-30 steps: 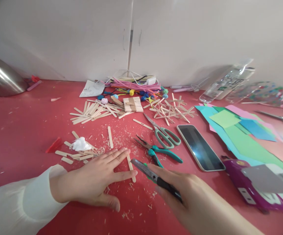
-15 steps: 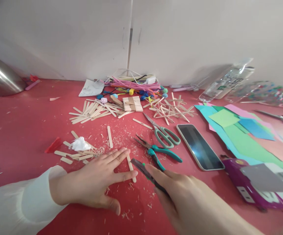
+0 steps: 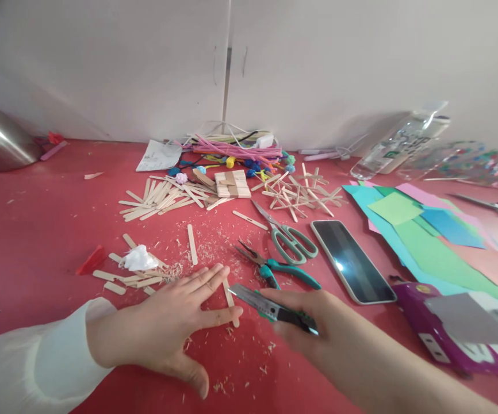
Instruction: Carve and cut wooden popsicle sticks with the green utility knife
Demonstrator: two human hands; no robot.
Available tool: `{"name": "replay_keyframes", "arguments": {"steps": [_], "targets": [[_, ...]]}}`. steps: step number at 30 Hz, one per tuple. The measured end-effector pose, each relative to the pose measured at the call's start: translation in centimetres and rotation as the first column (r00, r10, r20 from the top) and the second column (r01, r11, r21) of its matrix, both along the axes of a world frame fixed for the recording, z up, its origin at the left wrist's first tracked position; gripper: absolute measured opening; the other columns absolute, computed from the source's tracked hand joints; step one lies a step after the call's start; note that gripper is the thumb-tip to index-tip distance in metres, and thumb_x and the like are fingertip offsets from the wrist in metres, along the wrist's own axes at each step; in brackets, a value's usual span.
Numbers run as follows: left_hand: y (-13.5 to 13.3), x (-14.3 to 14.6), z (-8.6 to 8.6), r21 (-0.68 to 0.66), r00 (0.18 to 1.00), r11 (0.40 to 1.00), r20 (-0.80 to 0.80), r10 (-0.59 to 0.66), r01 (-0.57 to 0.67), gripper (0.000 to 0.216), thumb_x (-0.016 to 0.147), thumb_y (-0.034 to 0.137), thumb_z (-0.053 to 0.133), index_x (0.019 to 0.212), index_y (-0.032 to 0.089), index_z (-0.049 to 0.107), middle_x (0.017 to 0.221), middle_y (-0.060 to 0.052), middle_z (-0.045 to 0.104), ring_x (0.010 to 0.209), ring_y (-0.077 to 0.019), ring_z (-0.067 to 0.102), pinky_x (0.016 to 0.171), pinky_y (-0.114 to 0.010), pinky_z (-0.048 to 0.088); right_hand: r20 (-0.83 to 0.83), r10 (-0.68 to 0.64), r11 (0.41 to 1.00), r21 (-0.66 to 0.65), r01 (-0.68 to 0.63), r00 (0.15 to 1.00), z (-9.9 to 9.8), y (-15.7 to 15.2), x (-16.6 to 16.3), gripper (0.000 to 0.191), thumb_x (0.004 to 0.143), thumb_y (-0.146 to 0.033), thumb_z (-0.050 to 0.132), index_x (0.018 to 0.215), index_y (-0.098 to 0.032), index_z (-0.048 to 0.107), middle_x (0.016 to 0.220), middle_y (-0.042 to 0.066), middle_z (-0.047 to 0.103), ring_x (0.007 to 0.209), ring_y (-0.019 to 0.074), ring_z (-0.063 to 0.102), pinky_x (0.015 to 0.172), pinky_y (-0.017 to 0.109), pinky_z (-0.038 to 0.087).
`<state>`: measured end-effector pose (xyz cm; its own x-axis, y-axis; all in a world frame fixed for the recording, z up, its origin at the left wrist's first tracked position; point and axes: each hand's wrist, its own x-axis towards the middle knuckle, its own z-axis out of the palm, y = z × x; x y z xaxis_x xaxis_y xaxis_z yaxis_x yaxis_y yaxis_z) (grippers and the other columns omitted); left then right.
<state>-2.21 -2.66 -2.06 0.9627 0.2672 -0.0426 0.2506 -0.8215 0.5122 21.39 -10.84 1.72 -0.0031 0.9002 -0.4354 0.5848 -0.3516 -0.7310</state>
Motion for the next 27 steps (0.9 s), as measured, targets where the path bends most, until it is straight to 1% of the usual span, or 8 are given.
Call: {"name": "replay_keyframes", "arguments": {"steps": [3,6,9,18,21,22,24,27], "targets": [[0.1,0.1,0.0,-0.014,1.000,1.000,-0.007,0.000,0.000,0.088,0.060,0.075,0.050,0.133,0.027,0.037,0.147,-0.013,0.005,0.131,-0.0394,0.007,0.101,-0.056,0.020,-0.249,-0.199,0.936,-0.333,0.109,0.948,-0.7,-0.6,0.5,0.047,0.075,-0.038,0.057,0.121,-0.029,0.054,0.053,-0.006,0.047,0.028,0.0004,0.026,0.029,0.015,0.018],[0.2,0.1,0.2,-0.026,0.999,1.000,-0.039,-0.003,0.002,0.086,0.062,0.075,0.047,0.133,0.027,0.037,0.147,-0.013,0.004,0.131,-0.0388,0.006,0.101,-0.056,0.019,-0.408,-0.342,0.890,-0.430,0.153,0.846,-1.2,-1.3,0.5,0.049,0.078,-0.039,0.054,0.125,-0.023,0.050,0.042,-0.010,0.031,0.031,0.0011,0.019,0.031,0.015,0.015],[0.3,0.1,0.3,-0.026,0.998,1.000,-0.055,-0.006,0.005,0.084,0.063,0.075,0.045,0.131,0.027,0.039,0.147,-0.013,0.004,0.131,-0.0383,0.007,0.102,-0.056,0.017,-0.443,-0.354,0.879,-0.458,0.132,0.824,-1.4,-1.6,0.2,0.049,0.081,-0.038,0.050,0.127,-0.021,0.047,0.040,-0.012,0.025,0.032,0.0023,0.014,0.032,0.016,0.013],[0.4,-0.1,0.3,0.056,0.997,0.998,-0.079,-0.005,0.010,0.078,0.068,0.071,0.045,0.134,0.031,0.034,0.147,-0.013,0.008,0.130,-0.0398,0.015,0.099,-0.058,0.023,-0.203,-0.291,0.946,-0.206,0.250,0.935,-1.4,-2.0,1.0,0.062,0.071,-0.049,0.059,0.127,-0.027,0.046,0.038,-0.010,0.031,0.030,0.0045,0.024,0.029,0.016,0.015],[0.1,0.0,0.4,0.154,0.999,0.988,-0.031,0.027,-0.022,0.072,0.076,0.065,0.040,0.135,0.025,0.033,0.144,-0.017,0.019,0.127,-0.0380,0.026,0.098,-0.054,0.027,-0.104,-0.223,0.974,0.009,0.225,0.969,-1.7,-2.3,0.9,0.056,0.072,-0.046,0.059,0.124,-0.029,0.051,0.036,-0.008,0.041,0.031,0.0077,0.037,0.026,0.016,0.027],[0.0,0.0,0.4,0.188,0.999,0.981,0.001,0.041,-0.041,0.067,0.080,0.062,0.038,0.134,0.023,0.036,0.141,-0.017,0.028,0.125,-0.0355,0.031,0.099,-0.052,0.029,-0.070,-0.202,0.974,0.090,0.208,0.977,-1.8,-2.3,0.8,0.052,0.073,-0.045,0.059,0.122,-0.029,0.053,0.044,-0.005,0.052,0.039,0.0100,0.049,0.032,0.017,0.038],[-0.3,0.2,0.3,0.243,0.997,0.968,0.048,0.058,-0.068,0.059,0.084,0.058,0.035,0.128,0.021,0.044,0.128,-0.016,0.045,0.116,-0.0308,0.042,0.096,-0.048,0.033,0.001,-0.145,0.969,0.202,0.142,0.989,-1.8,-2.3,0.6,0.047,0.075,-0.041,0.058,0.120,-0.029,0.055,0.079,0.001,0.070,0.074,0.0164,0.064,0.061,0.022,0.053],[-0.7,0.5,0.3,0.305,0.999,0.951,0.035,0.035,-0.044,0.059,0.081,0.062,0.035,0.124,0.024,0.048,0.110,-0.013,0.054,0.102,-0.0294,0.050,0.085,-0.046,0.042,0.118,-0.025,0.965,0.260,-0.006,0.993,-1.6,-1.9,0.3,0.044,0.079,-0.035,0.053,0.121,-0.025,0.054,0.119,0.003,0.060,0.110,0.0222,0.053,0.092,0.033,0.043]]}}
